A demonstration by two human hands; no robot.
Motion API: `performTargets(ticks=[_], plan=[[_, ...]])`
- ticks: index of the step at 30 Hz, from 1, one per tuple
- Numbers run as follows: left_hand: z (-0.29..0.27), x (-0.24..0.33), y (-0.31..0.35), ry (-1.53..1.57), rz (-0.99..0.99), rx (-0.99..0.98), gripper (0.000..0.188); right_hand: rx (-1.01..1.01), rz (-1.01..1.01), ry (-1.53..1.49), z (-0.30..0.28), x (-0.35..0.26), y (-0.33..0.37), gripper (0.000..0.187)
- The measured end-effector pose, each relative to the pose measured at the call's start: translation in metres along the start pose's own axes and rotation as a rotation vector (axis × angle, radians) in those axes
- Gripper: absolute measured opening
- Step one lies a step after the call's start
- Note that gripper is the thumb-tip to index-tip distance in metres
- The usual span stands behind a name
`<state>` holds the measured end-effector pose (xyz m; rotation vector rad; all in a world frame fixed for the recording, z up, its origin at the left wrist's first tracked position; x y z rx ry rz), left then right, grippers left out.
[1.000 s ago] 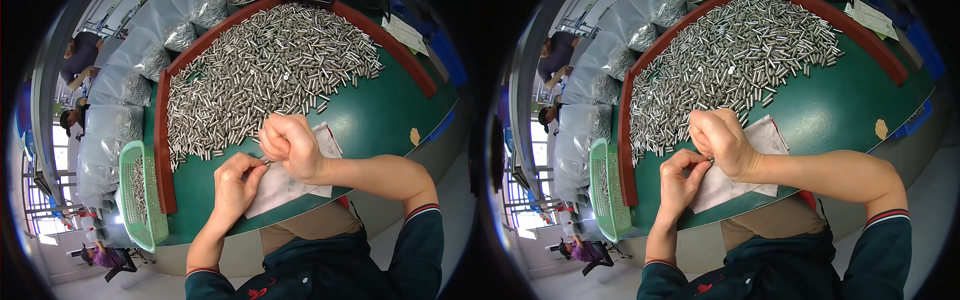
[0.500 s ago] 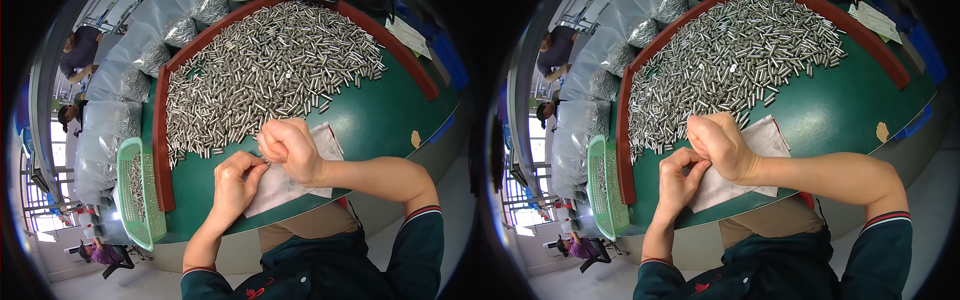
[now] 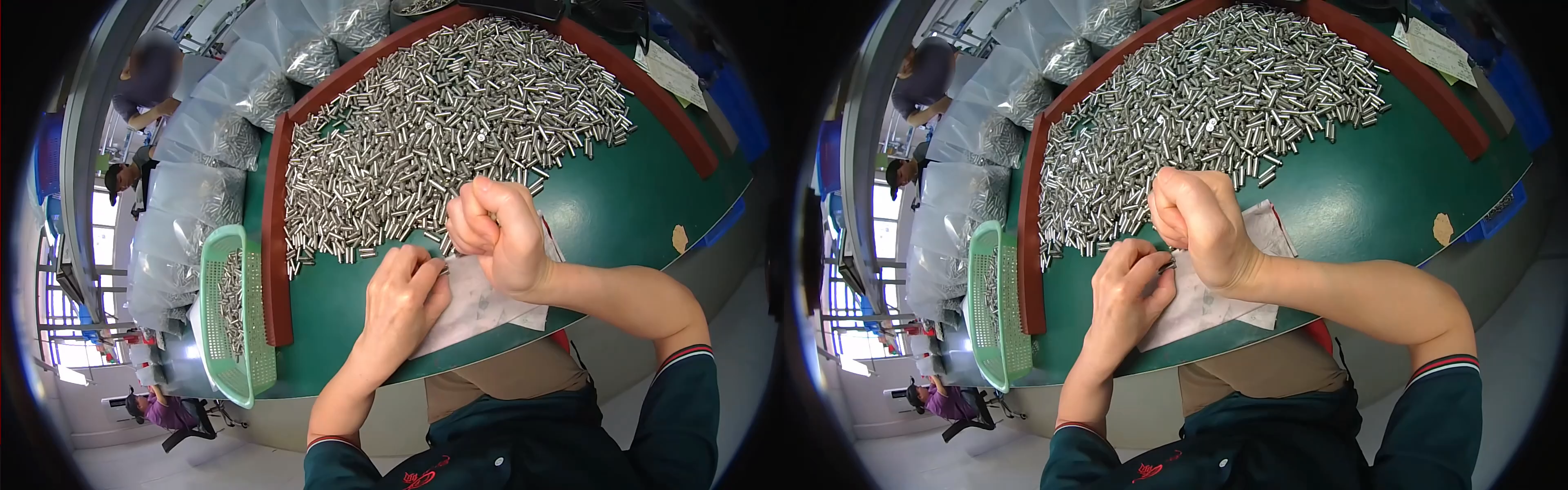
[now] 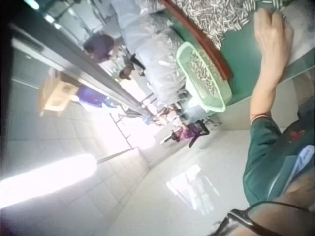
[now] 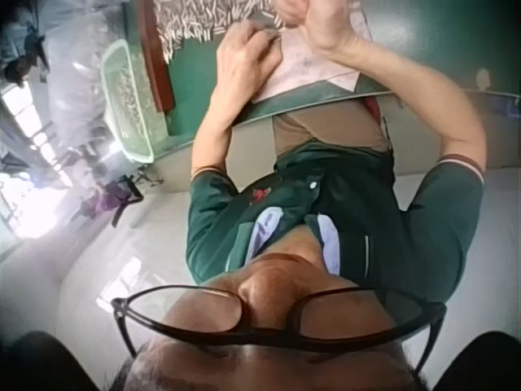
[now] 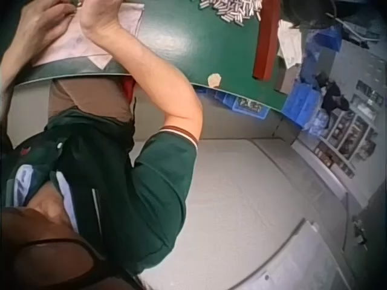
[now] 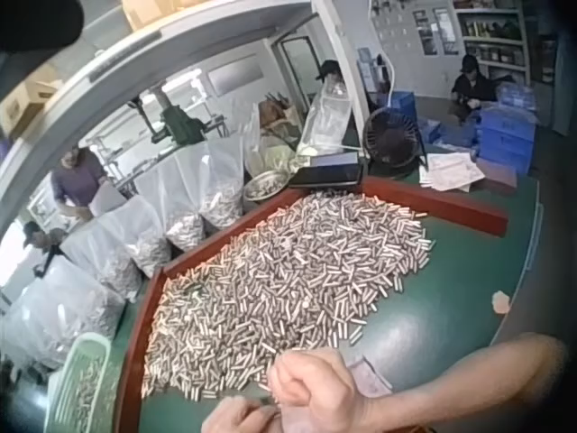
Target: The person is manually inspecting and sorting small metal pins at a factory workstation, placing selected ones into a basket.
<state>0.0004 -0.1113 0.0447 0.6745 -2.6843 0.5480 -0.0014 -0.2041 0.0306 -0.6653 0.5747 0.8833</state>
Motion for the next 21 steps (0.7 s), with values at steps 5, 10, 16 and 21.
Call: performTargets(ticks=[5,10,16,21], plan=[[-0.001,0.000,0.000,-0.063,0.027,-0.002,0.016,0.006,0.010,-0.015,0.001,0.003,0.001,0.040],[-0.003,-0.022,-0.004,0.284,-0.149,-0.050,0.012,-0.016,0.010,-0.009,0.002,0.003,0.003,0.040],[-0.001,-0.032,-0.002,0.302,-0.220,0.014,0.012,-0.005,0.012,-0.007,-0.002,0.000,0.002,0.041],[0.003,0.002,-0.005,0.174,0.041,-0.032,0.014,-0.002,0.011,-0.012,-0.001,0.000,-0.001,0.040]])
Point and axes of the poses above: each hand's wrist, its own y-axis away from the middle knuckle, its own z-axis out of the palm, x = y × z, the point moved 10 cm from there along -y, towards the middle knuckle, and after that the axes turned 9 degrees about -z, right-handed, at the moved point
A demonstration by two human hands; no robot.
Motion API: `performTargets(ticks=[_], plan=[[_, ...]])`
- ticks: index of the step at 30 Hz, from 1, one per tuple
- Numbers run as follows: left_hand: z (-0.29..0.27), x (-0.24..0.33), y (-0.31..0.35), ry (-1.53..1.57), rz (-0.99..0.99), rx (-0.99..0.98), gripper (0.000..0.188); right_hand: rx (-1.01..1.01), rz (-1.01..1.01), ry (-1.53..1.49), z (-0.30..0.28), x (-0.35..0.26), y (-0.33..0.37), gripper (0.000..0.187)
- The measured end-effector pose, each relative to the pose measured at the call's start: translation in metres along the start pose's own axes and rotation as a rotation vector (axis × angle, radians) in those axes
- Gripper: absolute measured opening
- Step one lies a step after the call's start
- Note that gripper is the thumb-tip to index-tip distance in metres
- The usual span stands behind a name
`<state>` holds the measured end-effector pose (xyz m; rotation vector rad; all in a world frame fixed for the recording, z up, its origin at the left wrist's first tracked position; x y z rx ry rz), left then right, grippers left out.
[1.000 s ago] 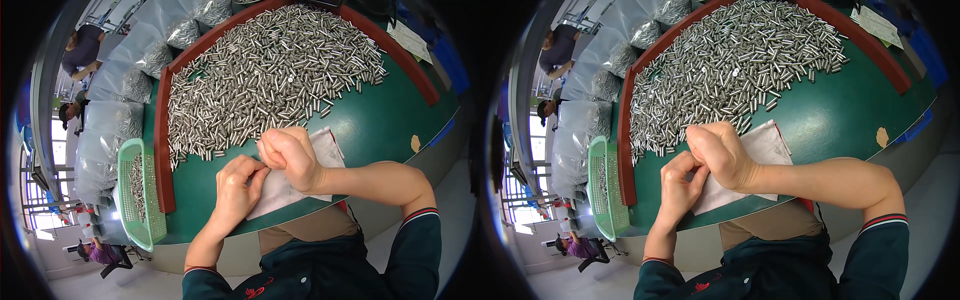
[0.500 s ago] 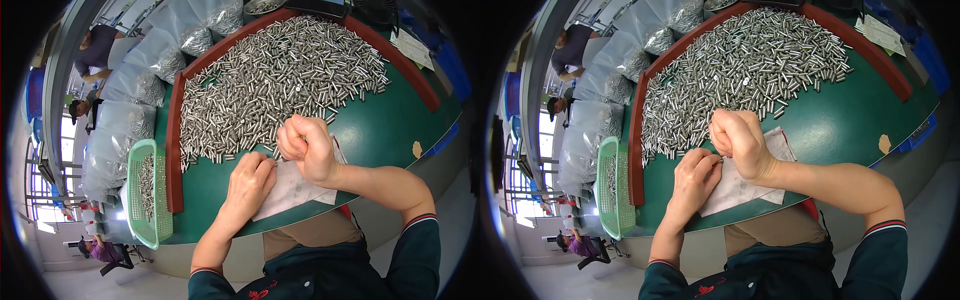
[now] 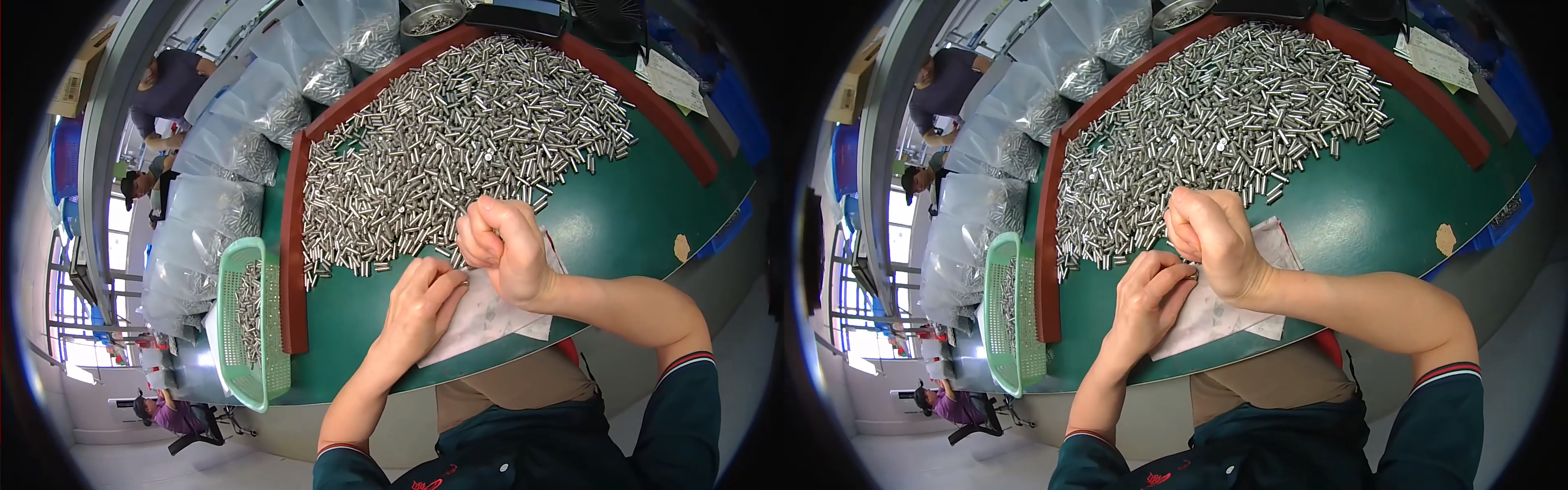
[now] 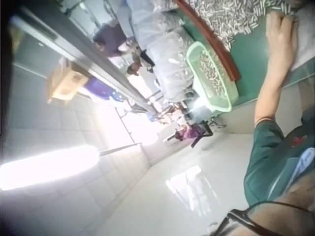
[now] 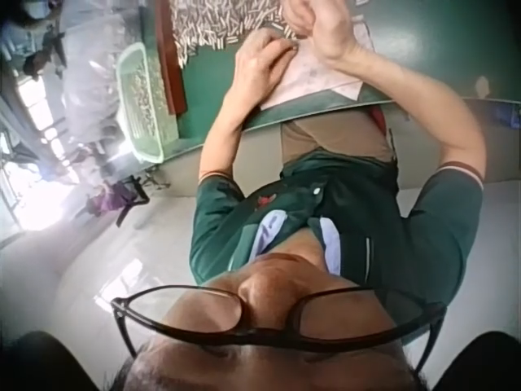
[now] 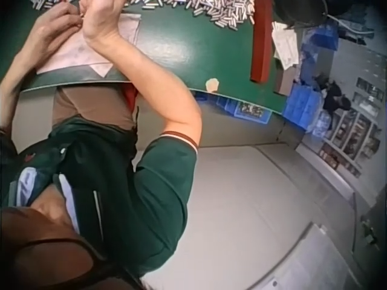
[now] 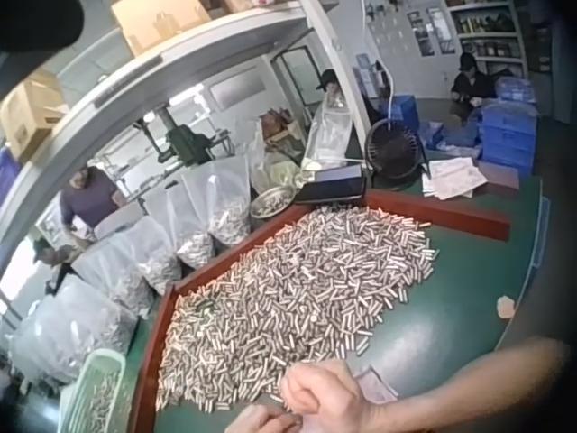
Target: The person is manually inspecting and sorting small metal pins at a factory workstation, placing selected ones into a basket.
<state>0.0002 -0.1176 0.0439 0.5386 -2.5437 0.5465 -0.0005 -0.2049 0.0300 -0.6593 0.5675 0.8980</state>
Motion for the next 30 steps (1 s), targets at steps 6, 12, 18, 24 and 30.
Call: performTargets(ticks=[6,12,18,24,30], plan=[[-0.012,-0.014,0.000,0.116,-0.164,0.040,0.009,0.003,-0.002,0.001,0.002,0.001,0.000,0.041],[0.024,-0.086,0.029,1.491,-0.833,-0.180,0.025,0.008,0.031,-0.003,0.000,0.005,0.004,0.041],[0.025,-0.082,0.031,1.554,-0.909,-0.206,0.031,-0.010,0.049,-0.024,0.002,0.005,0.004,0.041],[0.026,-0.082,0.033,1.593,-0.924,-0.208,0.032,-0.018,0.050,-0.030,0.002,0.005,0.003,0.041],[0.023,-0.080,0.025,1.692,-0.853,-0.156,0.030,0.004,0.029,-0.010,-0.002,0.003,0.001,0.041]])
Point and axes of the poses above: each hand's wrist, its own y-axis away from the middle knuckle, its own z-axis out of the palm, x = y × z, the point moved 10 cm from there along -y, towards the middle knuckle, and after that the axes turned 9 degrees about -z, right-handed, at the moved point
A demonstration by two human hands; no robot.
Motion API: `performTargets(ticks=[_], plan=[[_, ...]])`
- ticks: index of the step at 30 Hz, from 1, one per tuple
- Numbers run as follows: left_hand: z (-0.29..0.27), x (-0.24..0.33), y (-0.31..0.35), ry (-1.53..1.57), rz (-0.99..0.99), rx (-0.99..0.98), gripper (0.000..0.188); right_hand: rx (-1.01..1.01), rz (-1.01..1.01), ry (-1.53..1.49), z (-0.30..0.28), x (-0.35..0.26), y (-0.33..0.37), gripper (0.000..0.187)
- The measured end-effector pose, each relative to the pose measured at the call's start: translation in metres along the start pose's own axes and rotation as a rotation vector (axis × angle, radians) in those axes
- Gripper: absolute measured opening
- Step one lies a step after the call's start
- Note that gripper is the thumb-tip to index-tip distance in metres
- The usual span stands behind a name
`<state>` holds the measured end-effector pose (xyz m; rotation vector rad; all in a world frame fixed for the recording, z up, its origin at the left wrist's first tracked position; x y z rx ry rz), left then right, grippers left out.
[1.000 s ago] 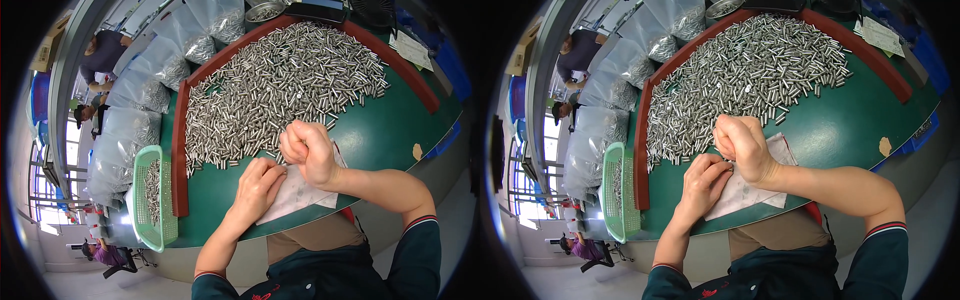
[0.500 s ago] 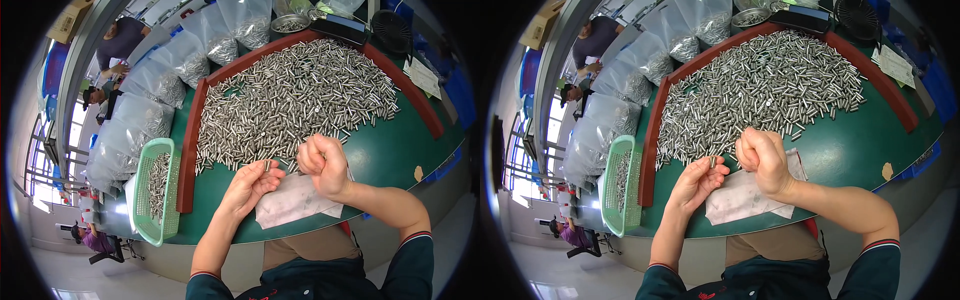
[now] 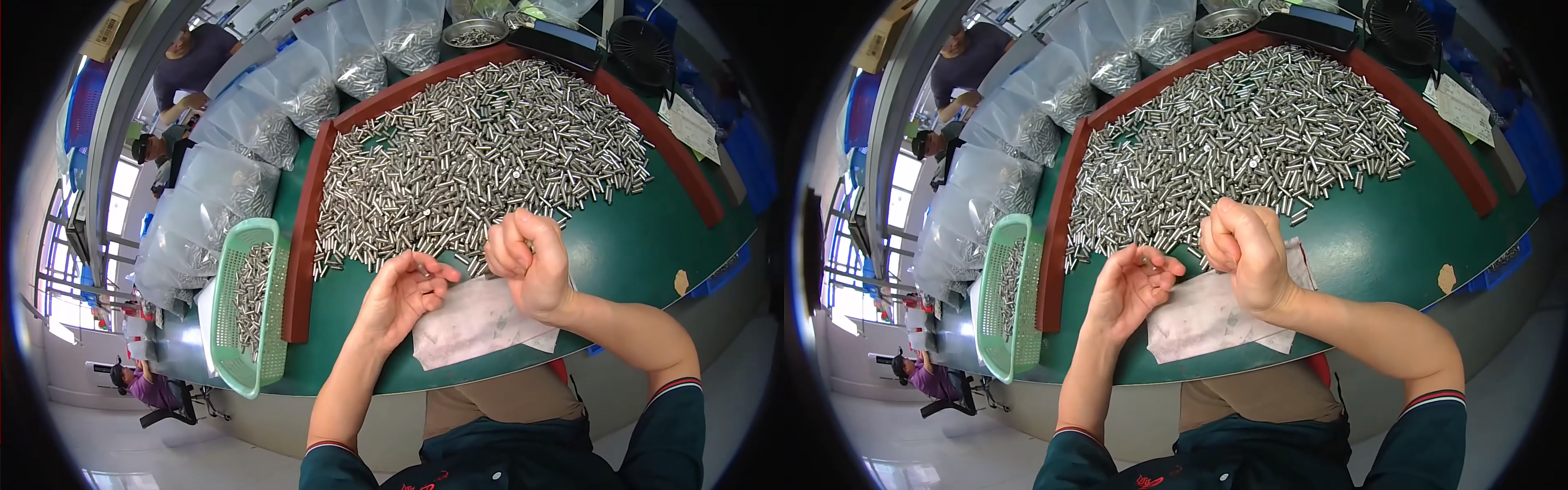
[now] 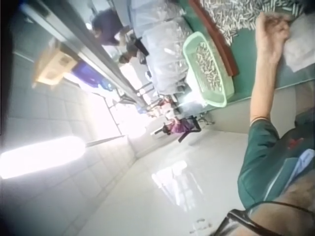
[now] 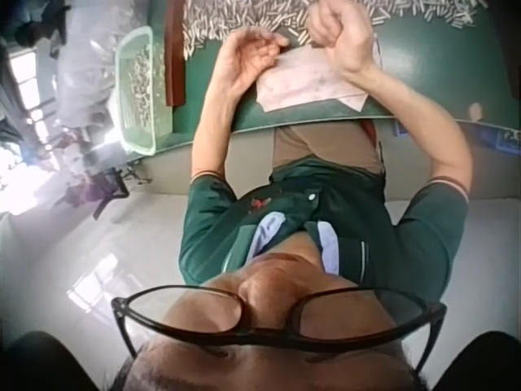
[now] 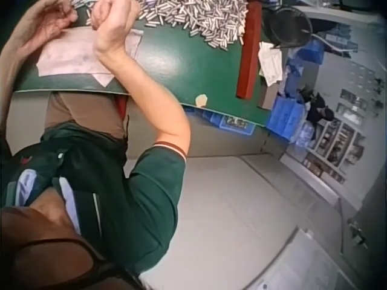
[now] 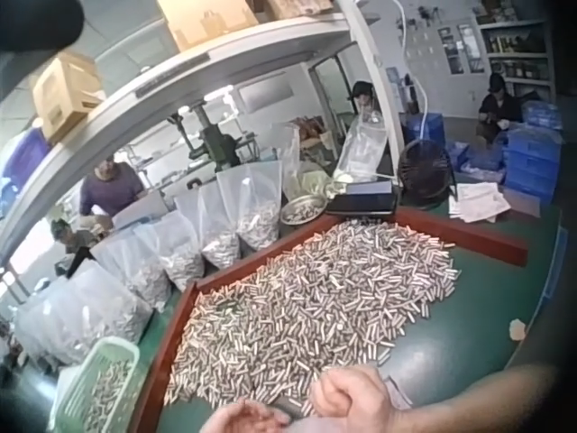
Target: The person is manually inspecting and sorting small metal pins at a factory workstation, placing selected ones into a basket.
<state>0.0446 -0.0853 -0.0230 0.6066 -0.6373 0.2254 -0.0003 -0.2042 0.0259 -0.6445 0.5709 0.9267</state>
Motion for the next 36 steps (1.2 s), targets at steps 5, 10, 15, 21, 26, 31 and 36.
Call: performTargets(ticks=[5,10,15,21,26,31,36], plan=[[-0.004,0.008,-0.001,-0.285,0.078,0.146,0.028,0.024,-0.009,0.003,-0.001,-0.005,-0.004,0.041],[0.046,0.040,0.017,-1.548,0.694,0.516,0.010,0.023,-0.025,-0.003,0.001,-0.005,-0.005,0.041],[0.053,0.034,0.008,-1.694,0.754,0.446,0.006,0.027,-0.047,0.008,-0.001,-0.010,-0.006,0.040],[0.017,0.033,0.005,-1.132,0.423,0.371,0.009,0.031,-0.013,0.008,0.001,-0.008,-0.005,0.040],[0.005,-0.003,-0.007,-0.208,0.025,-0.051,0.011,0.039,-0.032,-0.005,-0.005,-0.010,-0.004,0.041],[0.002,0.000,-0.006,-0.229,0.042,-0.022,0.015,0.034,-0.021,-0.036,-0.003,-0.008,-0.005,0.042],[0.000,0.000,-0.008,-0.204,0.031,-0.004,0.016,0.048,-0.016,-0.005,-0.003,-0.009,-0.006,0.040]])
Point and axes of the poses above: each hand's wrist, its own y-axis away from the middle knuckle, its own z-axis out of the palm, x = y × z, the point moved 10 cm from there along -y, towards the middle knuckle, and after that the axes turned 9 degrees about -z, right-handed, at the moved point
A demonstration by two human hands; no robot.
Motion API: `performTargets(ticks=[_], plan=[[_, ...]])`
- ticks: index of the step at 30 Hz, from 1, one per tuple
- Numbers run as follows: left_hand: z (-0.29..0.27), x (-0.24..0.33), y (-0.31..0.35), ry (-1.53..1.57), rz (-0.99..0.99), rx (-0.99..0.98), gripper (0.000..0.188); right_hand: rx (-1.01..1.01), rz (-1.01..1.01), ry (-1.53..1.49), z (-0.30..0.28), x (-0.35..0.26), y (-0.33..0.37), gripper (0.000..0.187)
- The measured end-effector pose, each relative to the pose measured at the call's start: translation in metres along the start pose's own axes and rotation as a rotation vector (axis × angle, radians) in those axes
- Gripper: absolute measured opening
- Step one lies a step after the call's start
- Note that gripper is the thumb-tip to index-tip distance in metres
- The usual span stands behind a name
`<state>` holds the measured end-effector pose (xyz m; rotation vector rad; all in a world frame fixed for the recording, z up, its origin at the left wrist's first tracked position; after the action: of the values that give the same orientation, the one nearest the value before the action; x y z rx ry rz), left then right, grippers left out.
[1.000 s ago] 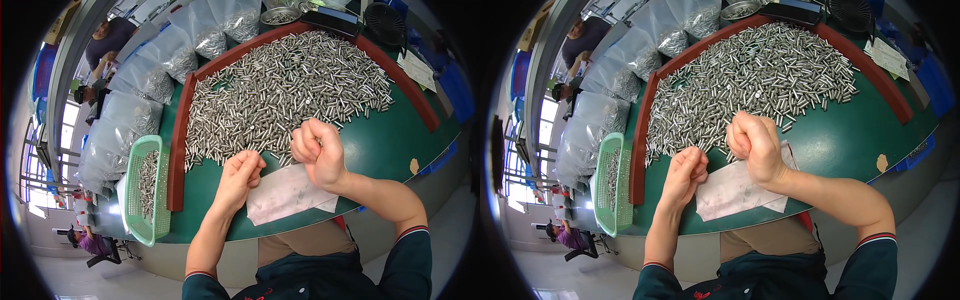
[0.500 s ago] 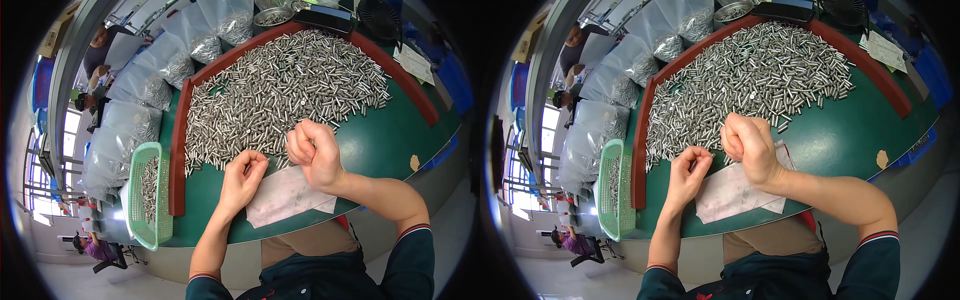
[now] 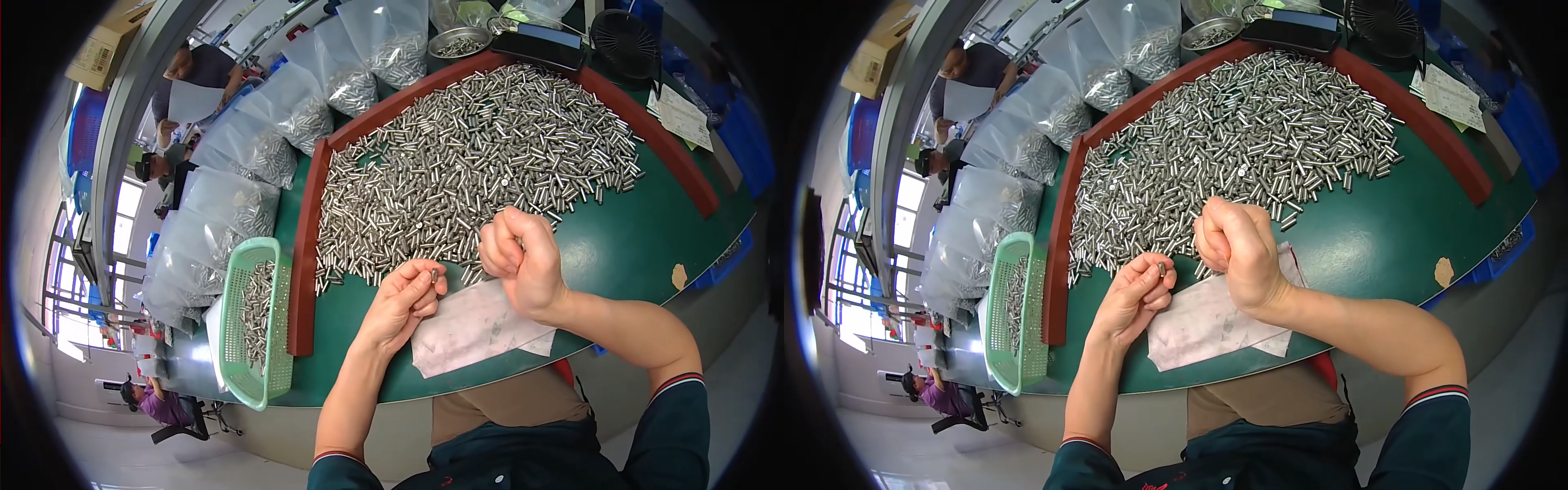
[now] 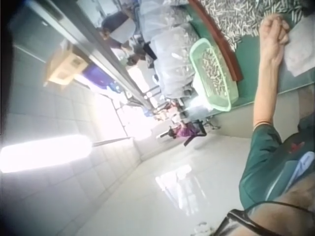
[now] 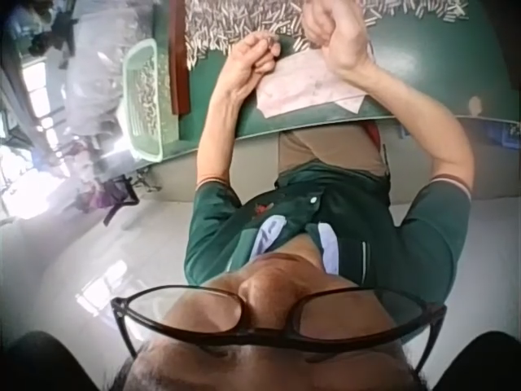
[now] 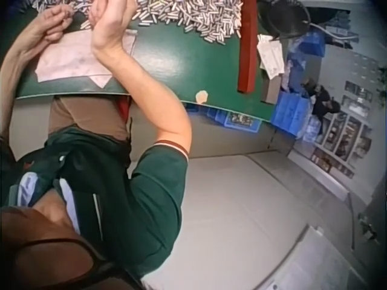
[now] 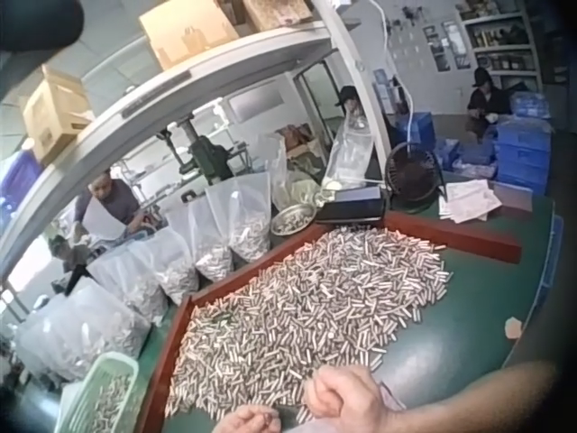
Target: The person is manually inspecting and sorting small metal pins at a factory workstation, placing selected ones into a basket.
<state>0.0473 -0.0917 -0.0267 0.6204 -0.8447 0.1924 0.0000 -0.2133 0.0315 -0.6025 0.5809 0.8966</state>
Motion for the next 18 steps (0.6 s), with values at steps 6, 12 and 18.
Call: performTargets(ticks=[6,12,18], plan=[[0.001,0.000,0.002,0.039,-0.029,-0.003,0.020,-0.005,0.015,-0.032,0.001,0.001,0.001,0.040],[-0.001,-0.001,0.003,0.061,-0.067,0.023,0.019,-0.005,0.021,-0.011,0.001,0.003,0.001,0.040],[0.000,0.011,0.003,-0.053,0.084,0.105,0.020,-0.007,0.010,0.024,-0.002,0.000,0.001,0.040]])
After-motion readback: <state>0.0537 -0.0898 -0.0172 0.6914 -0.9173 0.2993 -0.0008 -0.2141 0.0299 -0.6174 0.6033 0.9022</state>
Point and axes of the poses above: each hand's wrist, its own y-axis away from the middle knuckle, its own z-axis out of the palm, x = y × z, the point moved 10 cm from there along -y, towards the middle knuckle, and after that the axes turned 9 degrees about -z, right-handed, at the moved point
